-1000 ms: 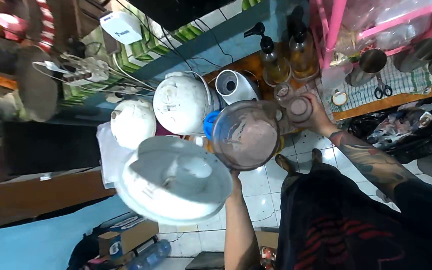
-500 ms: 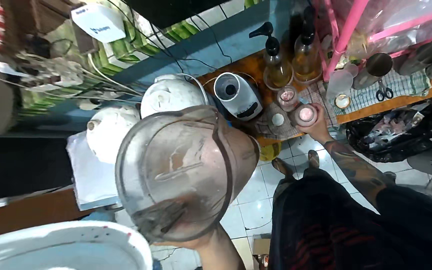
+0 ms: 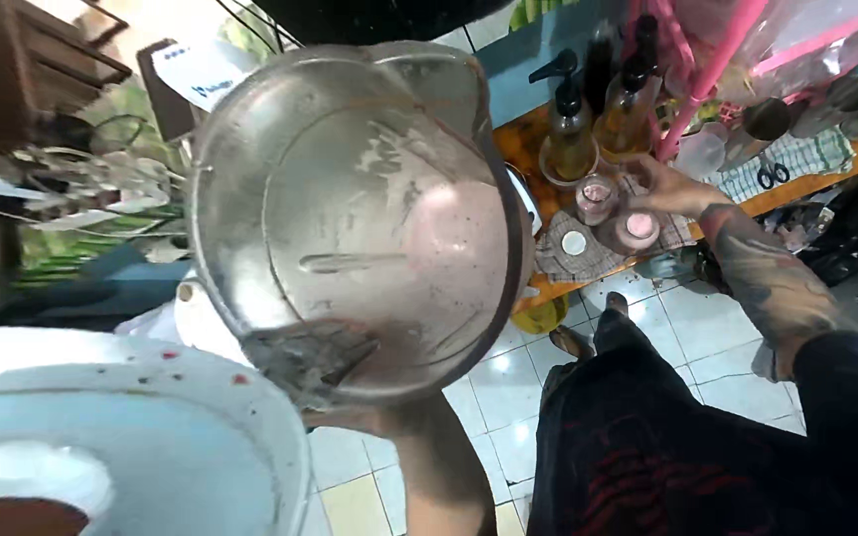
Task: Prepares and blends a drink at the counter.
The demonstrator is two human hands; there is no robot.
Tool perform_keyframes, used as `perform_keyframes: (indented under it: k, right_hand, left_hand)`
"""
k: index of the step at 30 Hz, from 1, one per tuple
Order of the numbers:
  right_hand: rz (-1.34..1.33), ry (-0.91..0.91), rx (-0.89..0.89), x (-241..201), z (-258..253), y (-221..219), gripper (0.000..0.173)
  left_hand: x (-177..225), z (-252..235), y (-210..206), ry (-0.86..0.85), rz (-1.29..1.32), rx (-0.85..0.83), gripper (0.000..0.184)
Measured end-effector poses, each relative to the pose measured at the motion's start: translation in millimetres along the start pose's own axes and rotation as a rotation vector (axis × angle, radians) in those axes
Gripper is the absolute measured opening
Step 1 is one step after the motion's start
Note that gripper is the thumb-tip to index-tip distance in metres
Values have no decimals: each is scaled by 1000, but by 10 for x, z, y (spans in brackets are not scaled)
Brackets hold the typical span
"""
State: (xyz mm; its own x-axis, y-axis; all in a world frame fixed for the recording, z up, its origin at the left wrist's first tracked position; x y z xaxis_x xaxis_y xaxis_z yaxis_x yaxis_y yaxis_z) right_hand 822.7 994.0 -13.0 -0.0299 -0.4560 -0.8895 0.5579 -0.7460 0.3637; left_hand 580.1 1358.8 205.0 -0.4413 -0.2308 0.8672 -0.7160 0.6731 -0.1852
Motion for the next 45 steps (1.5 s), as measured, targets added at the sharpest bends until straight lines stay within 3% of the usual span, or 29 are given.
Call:
perform_keyframes:
  k: [1, 4, 8, 9, 10, 11, 14, 16, 19, 23, 27, 28, 30, 31, 33, 36, 38, 40, 42, 45]
  right_hand:
    - [28, -43, -47, -16, -130, -34, 95]
    - [191, -111, -185, -151, -349, -143, 110]
    - [364, -404, -454, -878, -443, -155, 90]
    - [334, -240, -470, -697, -495, -129, 91]
    - [232, 98, -377, -247, -598, -135, 94]
    - [152, 171, -357, 17, -710, -166, 102]
    - [187, 93, -358, 231, -858, -226, 121]
    - [237, 144, -333, 364, -926, -200, 126]
    - [247, 249, -291, 804, -1097, -234, 120]
    - [267, 188, -309, 496, -995, -238, 110]
    - [176, 260, -227, 281, -933, -289, 110]
    - [91, 281, -197, 194, -892, -278, 111]
    - [-61, 290, -152, -195, -695, -192, 112]
    - [-107, 290, -113, -458, -561, -122, 112]
    - [-136, 332, -19, -929, -319, 41, 114]
    - [-96, 468, 116, -1501, -45, 326, 117]
    - [-2, 579, 175, -1893, 88, 519, 113]
    - [49, 696, 162, -2289, 166, 666, 106]
    - [177, 776, 120, -2667, 198, 781, 103]
    - [543, 782, 89, -3180, 223, 885, 105]
  left_hand:
    - [-3, -10, -73, -18, 17, -11, 53]
    - [-62, 16, -178, -7, 9, -6, 53]
    - [-98, 34, -229, 42, -15, 35, 48]
    - [-115, 33, -227, 46, -3, 46, 52]
    - [-144, 34, -212, 44, 14, 48, 62]
    - [-183, 23, -201, 45, 15, 49, 70]
    - [-120, 68, -398, 66, 56, 81, 54]
    - [-86, 91, -524, 87, 56, 79, 45]
    - [-208, 44, -500, 82, 25, 41, 57]
    - [-254, 12, -587, 100, 57, 73, 36]
    - [-241, 15, -644, 129, 103, -54, 54]
    - [-260, 10, -633, 145, 58, -36, 50]
    - [-250, 2, -669, 167, -30, 14, 16]
    - [-255, -11, -678, 175, -76, 24, 14]
    - [-281, -15, -673, 196, -162, 19, 23]
    - [-383, 69, -652, 216, -113, -33, 17]
    - [-581, 73, -564, 255, -177, -53, 28]
    - [-691, -26, -590, 134, -171, -124, 42]
    - [-644, -132, -703, 4, -173, -211, 40]
    - [-603, -233, -830, -6, -213, -294, 35]
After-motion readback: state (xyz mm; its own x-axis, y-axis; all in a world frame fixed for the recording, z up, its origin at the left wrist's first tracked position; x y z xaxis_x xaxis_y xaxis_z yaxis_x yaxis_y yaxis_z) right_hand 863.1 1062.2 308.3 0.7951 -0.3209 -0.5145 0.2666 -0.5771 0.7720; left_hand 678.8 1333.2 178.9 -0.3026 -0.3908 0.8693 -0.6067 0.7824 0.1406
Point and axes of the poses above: each hand's wrist, its own z-axis away from the middle knuckle, its own y-axis out of the back of the hand, x = y × z, the point moved 3 cm from there along -z, towards the middle knuckle, and after that the axes turned 4 degrees about -x, right-handed, at the moved point
